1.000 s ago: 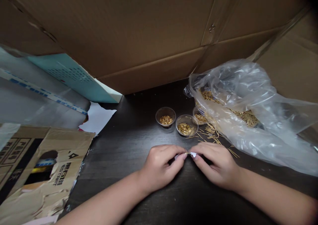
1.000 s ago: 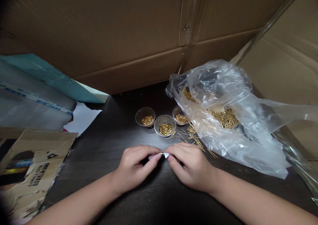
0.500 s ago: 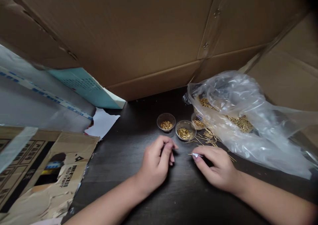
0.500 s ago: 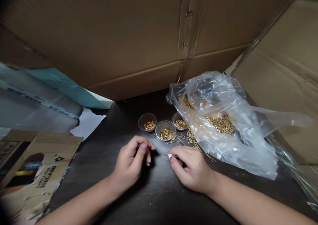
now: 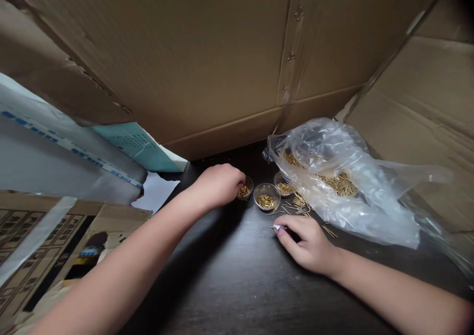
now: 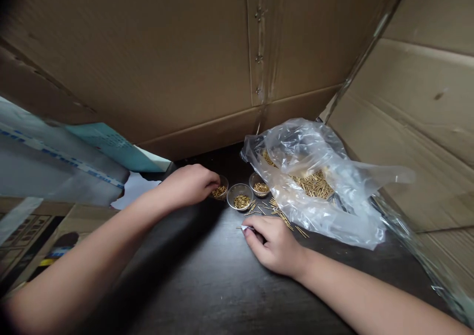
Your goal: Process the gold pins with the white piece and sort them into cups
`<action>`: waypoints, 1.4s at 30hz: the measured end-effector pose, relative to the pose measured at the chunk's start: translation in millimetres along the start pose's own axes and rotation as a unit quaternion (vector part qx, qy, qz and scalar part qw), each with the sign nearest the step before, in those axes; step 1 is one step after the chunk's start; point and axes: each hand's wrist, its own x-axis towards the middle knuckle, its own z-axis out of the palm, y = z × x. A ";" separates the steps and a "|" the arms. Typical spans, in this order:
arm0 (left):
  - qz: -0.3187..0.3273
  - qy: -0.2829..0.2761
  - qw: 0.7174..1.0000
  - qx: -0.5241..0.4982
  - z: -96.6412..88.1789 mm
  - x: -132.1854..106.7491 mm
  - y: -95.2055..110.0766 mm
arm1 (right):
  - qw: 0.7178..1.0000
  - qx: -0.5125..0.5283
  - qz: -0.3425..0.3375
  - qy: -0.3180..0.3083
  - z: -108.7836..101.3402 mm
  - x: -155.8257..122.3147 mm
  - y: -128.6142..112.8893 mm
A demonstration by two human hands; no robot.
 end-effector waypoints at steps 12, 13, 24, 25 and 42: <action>-0.016 -0.098 0.992 0.073 -6.4 24.5 25.8 | 1.000 -0.004 0.008 -0.001 0.3 -0.3 1.9; -0.012 -0.101 0.992 0.073 -6.7 24.6 24.9 | 1.000 -0.003 0.010 -0.003 0.1 0.0 1.9; 0.005 0.007 0.996 -0.093 -9.8 -5.2 6.8 | 0.999 0.004 0.024 0.024 0.4 -2.7 5.0; 0.004 0.036 0.988 -0.147 -7.7 -12.3 9.6 | 0.999 0.006 0.026 0.027 0.2 -3.0 4.4; -0.022 0.149 0.765 -0.627 84.0 -56.7 88.9 | 0.997 -0.037 -0.023 0.068 -2.9 -5.4 -2.9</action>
